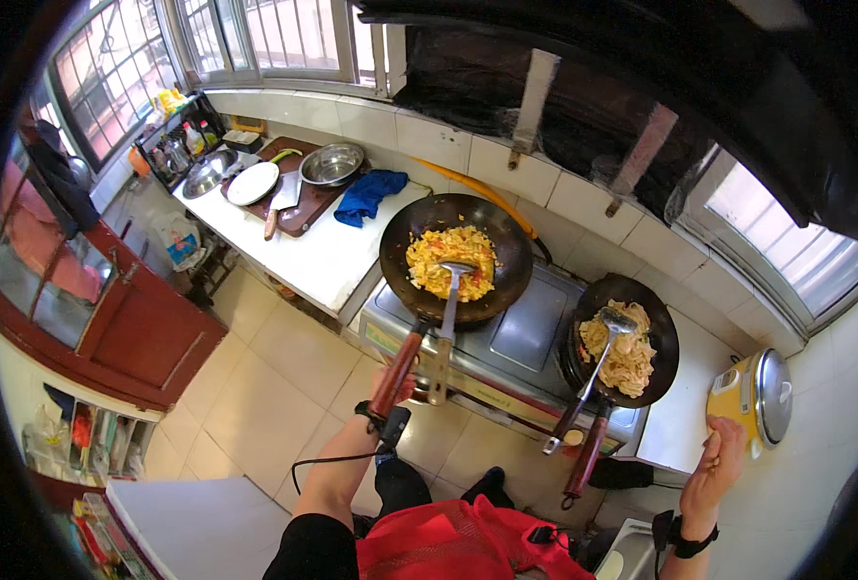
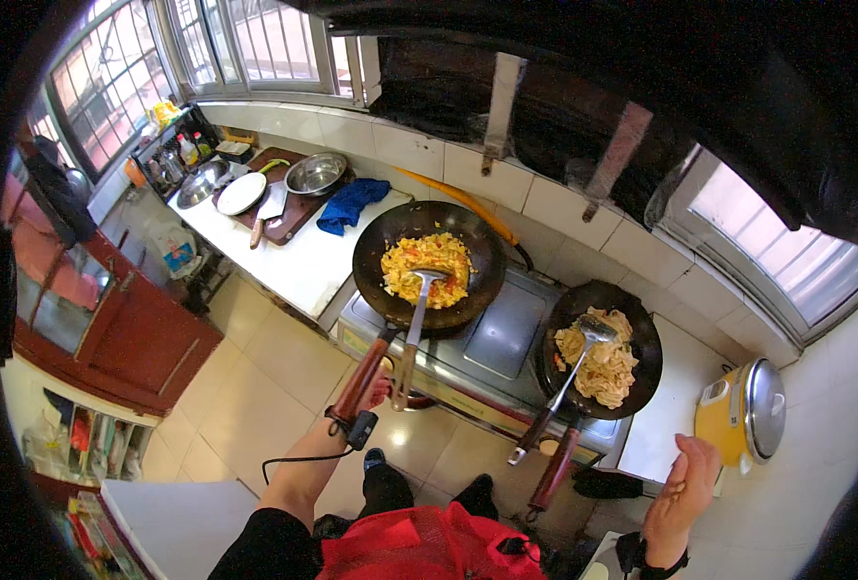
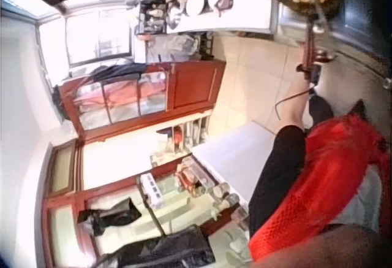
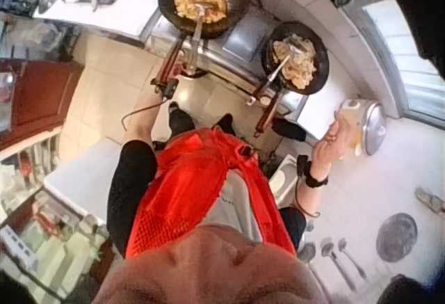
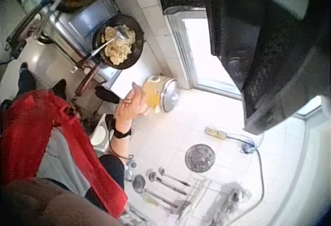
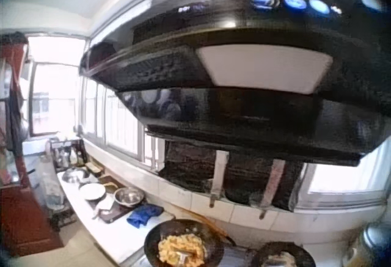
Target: The person stirs noodles and eggs in two separate woks on a stovetop using a spatula and chopsticks. The person shakes a seasoning container over the woks and continues stirring the food.
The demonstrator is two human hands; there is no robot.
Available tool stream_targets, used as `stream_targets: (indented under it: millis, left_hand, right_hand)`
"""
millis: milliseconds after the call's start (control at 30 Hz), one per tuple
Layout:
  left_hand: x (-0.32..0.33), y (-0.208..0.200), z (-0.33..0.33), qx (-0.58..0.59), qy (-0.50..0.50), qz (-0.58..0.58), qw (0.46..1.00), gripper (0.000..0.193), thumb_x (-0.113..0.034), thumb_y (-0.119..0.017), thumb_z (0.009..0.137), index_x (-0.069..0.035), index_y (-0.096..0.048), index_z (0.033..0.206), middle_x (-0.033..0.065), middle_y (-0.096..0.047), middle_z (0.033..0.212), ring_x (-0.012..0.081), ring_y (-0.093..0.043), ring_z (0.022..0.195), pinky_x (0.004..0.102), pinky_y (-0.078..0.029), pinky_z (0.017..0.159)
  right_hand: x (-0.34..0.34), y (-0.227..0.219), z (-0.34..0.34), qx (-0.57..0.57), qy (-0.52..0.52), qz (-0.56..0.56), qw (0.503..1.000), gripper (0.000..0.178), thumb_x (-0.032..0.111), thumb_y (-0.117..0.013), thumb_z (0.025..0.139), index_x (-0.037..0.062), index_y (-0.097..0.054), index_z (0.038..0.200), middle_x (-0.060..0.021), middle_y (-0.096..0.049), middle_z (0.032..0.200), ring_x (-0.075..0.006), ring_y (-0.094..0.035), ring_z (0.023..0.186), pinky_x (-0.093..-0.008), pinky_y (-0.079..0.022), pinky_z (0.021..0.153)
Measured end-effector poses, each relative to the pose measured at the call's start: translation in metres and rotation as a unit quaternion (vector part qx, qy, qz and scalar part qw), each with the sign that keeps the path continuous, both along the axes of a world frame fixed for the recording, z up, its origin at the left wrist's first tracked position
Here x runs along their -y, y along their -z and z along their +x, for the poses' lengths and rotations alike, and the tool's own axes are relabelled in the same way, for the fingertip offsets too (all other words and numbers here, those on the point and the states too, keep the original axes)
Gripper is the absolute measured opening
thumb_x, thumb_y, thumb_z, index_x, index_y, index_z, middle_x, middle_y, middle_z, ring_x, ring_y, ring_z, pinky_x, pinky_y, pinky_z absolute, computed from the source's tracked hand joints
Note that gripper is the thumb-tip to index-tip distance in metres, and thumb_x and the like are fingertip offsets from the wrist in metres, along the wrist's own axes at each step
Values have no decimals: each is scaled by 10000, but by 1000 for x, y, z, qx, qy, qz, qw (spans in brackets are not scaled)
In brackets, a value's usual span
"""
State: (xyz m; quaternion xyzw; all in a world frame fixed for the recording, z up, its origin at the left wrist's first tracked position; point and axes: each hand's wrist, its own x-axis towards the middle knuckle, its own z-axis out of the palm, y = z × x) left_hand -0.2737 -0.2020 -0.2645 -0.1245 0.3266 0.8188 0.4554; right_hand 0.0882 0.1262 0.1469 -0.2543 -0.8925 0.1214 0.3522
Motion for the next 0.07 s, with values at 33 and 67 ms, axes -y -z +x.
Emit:
stream_targets:
  millis: [33,67]
  left_hand:
    - [-3,13,-11,16,52,53,997,269,-286,-573,902,-37,-583,1004,84,-637,717,206,-640,646,274,-513,551]
    - [-3,26,-18,23,58,66,996,269,-286,-573,902,-37,-583,1004,84,-637,717,206,-640,646,274,-513,551]
  right_hand:
    - [16,-2,-5,7,7,13,1000,179,108,-466,979,-26,-586,986,-125,-572,998,-224,-547,887,-311,-447,764]
    - [35,-4,-13,46,-4,-24,999,181,129,-479,980,-11,-592,1006,-125,-571,1001,-226,-544,884,-309,-444,771]
